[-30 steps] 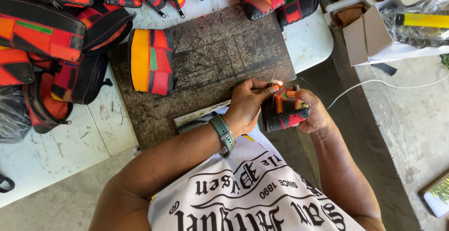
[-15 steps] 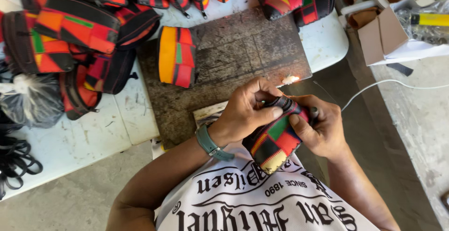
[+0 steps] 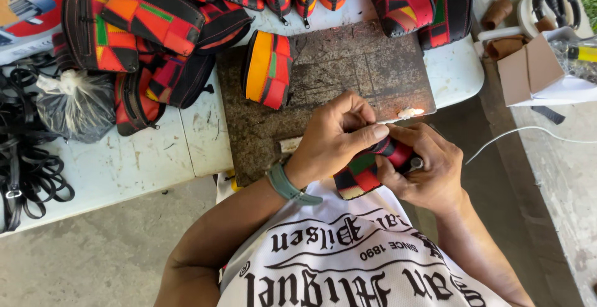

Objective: The person holds a small patchwork fabric pouch in one hand and a lighter in the other, running the flame along the pouch's edges and zipper area to seal or trim loose material. They rotate the pouch to treat different sides, then set it on the table and pick up another pouch to repeat the process.

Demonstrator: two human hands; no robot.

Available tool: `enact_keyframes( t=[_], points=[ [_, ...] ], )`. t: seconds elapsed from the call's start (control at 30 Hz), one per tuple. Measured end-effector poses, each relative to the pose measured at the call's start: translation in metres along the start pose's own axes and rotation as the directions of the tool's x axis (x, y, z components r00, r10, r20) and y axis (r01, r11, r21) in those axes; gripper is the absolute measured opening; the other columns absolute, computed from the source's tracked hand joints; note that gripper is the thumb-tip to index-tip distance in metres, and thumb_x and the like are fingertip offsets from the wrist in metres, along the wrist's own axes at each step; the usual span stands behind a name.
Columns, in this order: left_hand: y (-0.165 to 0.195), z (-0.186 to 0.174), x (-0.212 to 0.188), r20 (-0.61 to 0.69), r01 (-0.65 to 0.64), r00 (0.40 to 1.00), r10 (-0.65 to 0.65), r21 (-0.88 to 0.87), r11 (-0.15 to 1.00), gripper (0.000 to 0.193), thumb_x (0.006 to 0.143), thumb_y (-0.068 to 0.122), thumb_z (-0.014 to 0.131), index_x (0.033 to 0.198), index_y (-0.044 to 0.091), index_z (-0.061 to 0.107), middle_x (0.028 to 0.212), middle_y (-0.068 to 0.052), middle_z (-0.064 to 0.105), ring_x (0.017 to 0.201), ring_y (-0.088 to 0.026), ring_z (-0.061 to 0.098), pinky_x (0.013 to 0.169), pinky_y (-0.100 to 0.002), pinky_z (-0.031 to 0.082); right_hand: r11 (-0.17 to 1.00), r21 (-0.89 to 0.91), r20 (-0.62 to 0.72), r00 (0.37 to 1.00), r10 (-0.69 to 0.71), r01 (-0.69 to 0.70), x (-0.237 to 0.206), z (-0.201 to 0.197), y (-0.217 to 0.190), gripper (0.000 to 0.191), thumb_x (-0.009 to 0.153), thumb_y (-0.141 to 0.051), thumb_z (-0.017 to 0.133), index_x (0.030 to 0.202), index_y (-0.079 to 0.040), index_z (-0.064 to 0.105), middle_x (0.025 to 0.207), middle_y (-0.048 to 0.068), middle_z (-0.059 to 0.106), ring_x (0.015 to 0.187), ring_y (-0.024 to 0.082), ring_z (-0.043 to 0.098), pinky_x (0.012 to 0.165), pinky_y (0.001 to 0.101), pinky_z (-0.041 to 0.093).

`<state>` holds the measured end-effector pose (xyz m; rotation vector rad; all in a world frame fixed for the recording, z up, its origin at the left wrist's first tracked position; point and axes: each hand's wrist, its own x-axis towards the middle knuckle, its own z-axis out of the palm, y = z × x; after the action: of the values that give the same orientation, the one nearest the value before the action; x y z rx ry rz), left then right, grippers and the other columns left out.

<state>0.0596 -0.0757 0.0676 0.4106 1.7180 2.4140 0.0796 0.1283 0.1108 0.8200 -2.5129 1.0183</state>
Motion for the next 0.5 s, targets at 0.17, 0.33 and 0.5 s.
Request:
enact_keyframes(
  t=[0.17, 0.33, 0.5],
  points=[
    [0.012, 0.000, 0.002, 0.151, 0.140, 0.983, -0.103, -0.256, 0.957, 0.042, 0.096, 0.005, 0.069, 0.130, 0.003, 0.045, 0.096, -0.009, 0.068, 0.088, -0.009, 0.065, 0.078, -0.025, 0.053, 0.999, 0.049, -0.024, 1.000, 0.013, -0.012, 0.002, -0.001, 0.003, 0.040, 0.078, -0.008, 0.080, 0.115, 0.001, 0.067, 0.102, 0.014, 0.071, 0.088, 0.023, 0.072, 0.079, 0.0308, 0.057],
    [0.033, -0.005, -0.003, 0.222, 0.008, 0.975, 0.024, -0.140, 0.990, 0.053, 0.097, 0.007, 0.073, 0.138, 0.005, 0.040, 0.114, -0.010, 0.066, 0.103, -0.013, 0.066, 0.088, -0.029, 0.056, 0.983, 0.152, -0.002, 0.995, 0.101, -0.099, 0.002, -0.006, -0.001, 0.041, 0.078, -0.010, 0.080, 0.115, 0.001, 0.068, 0.099, 0.013, 0.072, 0.084, 0.020, 0.071, 0.077, 0.0296, 0.056],
    [0.058, -0.016, -0.004, 0.192, -0.028, 0.980, -0.047, 0.371, 0.928, 0.053, 0.091, 0.010, 0.077, 0.136, 0.005, 0.047, 0.108, -0.008, 0.070, 0.094, -0.017, 0.075, 0.081, -0.030, 0.059, 0.911, 0.201, 0.396, 0.881, 0.259, -0.359, 0.038, -0.041, -0.011, 0.063, 0.068, -0.016, 0.086, 0.126, -0.002, 0.064, 0.081, 0.010, 0.078, 0.065, 0.020, 0.075, 0.061, 0.0305, 0.059]
  ],
)
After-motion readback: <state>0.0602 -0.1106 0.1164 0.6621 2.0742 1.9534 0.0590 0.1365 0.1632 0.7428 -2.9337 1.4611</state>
